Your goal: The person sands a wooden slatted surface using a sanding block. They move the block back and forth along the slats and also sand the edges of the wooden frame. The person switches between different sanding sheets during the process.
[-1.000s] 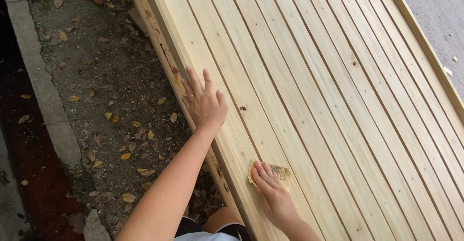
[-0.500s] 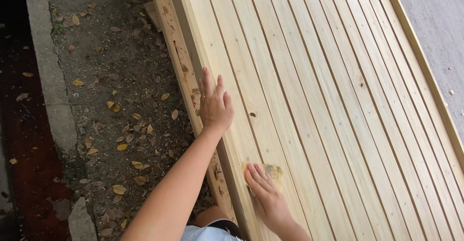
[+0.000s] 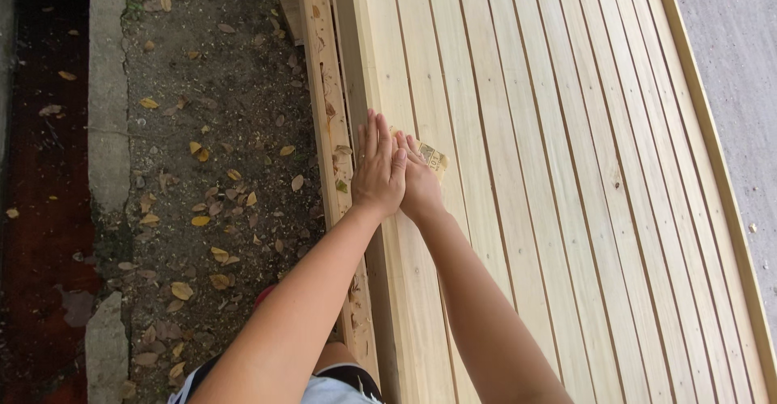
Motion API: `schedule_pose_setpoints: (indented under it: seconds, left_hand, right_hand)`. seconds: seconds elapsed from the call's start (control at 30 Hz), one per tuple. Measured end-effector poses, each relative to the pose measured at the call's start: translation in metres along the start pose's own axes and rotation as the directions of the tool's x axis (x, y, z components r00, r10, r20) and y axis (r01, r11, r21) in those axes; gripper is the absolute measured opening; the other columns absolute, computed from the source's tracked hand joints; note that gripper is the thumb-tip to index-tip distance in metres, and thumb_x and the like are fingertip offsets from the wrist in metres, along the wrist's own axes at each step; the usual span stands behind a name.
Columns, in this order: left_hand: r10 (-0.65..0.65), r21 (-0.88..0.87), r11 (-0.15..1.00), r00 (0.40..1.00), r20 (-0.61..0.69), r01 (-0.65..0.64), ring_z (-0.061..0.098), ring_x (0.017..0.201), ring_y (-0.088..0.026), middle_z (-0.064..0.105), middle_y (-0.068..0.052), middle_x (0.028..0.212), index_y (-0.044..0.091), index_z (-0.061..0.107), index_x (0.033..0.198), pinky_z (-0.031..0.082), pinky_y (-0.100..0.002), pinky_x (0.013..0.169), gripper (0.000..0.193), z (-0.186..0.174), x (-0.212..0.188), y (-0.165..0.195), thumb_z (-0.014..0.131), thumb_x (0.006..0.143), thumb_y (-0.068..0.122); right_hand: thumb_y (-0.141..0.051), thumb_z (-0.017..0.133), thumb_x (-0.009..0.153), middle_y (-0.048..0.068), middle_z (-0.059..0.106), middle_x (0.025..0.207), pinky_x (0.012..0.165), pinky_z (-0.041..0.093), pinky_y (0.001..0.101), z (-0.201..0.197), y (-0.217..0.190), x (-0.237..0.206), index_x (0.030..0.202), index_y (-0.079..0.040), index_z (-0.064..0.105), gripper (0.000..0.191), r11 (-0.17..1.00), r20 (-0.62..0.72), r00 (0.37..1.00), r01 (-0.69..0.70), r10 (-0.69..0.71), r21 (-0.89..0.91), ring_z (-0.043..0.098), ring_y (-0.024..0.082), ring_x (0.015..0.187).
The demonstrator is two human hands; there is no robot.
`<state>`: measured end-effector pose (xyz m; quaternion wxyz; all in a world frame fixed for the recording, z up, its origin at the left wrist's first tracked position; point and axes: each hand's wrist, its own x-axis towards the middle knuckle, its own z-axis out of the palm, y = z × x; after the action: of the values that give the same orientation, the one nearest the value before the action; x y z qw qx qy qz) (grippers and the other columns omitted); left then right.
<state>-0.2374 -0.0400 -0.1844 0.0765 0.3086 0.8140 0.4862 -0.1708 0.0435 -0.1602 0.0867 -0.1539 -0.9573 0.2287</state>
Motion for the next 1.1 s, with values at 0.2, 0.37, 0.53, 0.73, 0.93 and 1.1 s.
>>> schedule_pose_setpoints:
  seconds: [0.2,0.37,0.53,0.73,0.93,1.1]
  left_hand:
    - [-0.065,0.116,0.992,0.994,0.082,0.056,0.003,0.159,-0.035,-0.006,-0.008,0.174,0.010,0.001,0.166,0.010,-0.050,0.129,0.073,0.000,-0.002,0.002,0.030,0.109,0.045]
    - [-0.092,0.051,0.995,0.988,0.123,0.087,0.002,0.161,-0.034,-0.008,-0.006,0.174,0.014,0.013,0.163,0.012,-0.053,0.128,0.069,-0.001,0.001,0.005,0.041,0.107,0.043]
    - [-0.055,0.079,0.996,0.995,0.082,0.049,0.005,0.160,-0.037,-0.006,-0.006,0.174,0.025,0.015,0.166,0.014,-0.055,0.129,0.063,-0.002,0.004,0.003,0.030,0.109,0.049]
    - [-0.076,0.107,0.992,0.996,0.044,0.071,0.008,0.160,-0.038,-0.004,-0.005,0.175,0.034,0.009,0.166,0.013,-0.057,0.128,0.063,-0.014,0.008,0.011,0.018,0.108,0.056]
    - [-0.142,0.106,0.985,0.986,0.088,0.133,0.003,0.160,-0.033,-0.010,-0.003,0.173,0.025,0.001,0.167,0.010,-0.059,0.127,0.069,-0.024,0.005,0.022,0.026,0.107,0.050]
    - [-0.160,0.366,0.926,0.975,0.153,0.095,-0.004,0.159,-0.034,-0.015,-0.010,0.171,0.010,-0.001,0.164,0.005,-0.059,0.126,0.078,-0.026,0.008,0.038,0.037,0.105,0.042]
  right_hand:
    - [0.011,0.047,0.086,0.018,0.047,0.157,0.120,0.036,0.0457,-0.006,-0.031,-0.217,0.145,0.000,0.053,0.059,0.995,0.019,0.998,-0.061,0.060,0.077,0.037,0.036,0.151]
    - [0.003,0.057,0.088,0.012,0.056,0.151,0.119,0.040,0.0417,0.000,-0.041,-0.351,0.141,-0.006,0.059,0.054,0.990,0.026,0.993,-0.112,0.115,-0.089,0.047,0.030,0.146]
    - [0.013,0.051,0.085,0.015,0.051,0.154,0.116,0.038,0.0417,-0.016,-0.013,-0.246,0.142,-0.001,0.058,0.059,1.000,0.151,0.989,0.013,-0.010,-0.022,0.043,0.034,0.147]
    - [-0.005,0.061,0.095,0.016,0.055,0.150,0.113,0.046,0.0452,-0.012,0.002,-0.007,0.127,-0.007,0.068,0.033,0.983,0.067,0.985,0.163,-0.157,-0.085,0.038,0.036,0.149]
    - [-0.006,0.058,0.096,0.014,0.054,0.152,0.110,0.046,0.0465,-0.016,-0.019,-0.019,0.133,-0.009,0.063,0.038,0.999,0.056,0.997,0.052,-0.052,-0.014,0.038,0.037,0.149]
    - [0.006,0.052,0.092,0.020,0.047,0.156,0.120,0.036,0.0437,-0.028,-0.049,-0.211,0.145,0.001,0.053,0.053,0.999,-0.011,1.000,-0.017,0.017,0.037,0.039,0.037,0.149]
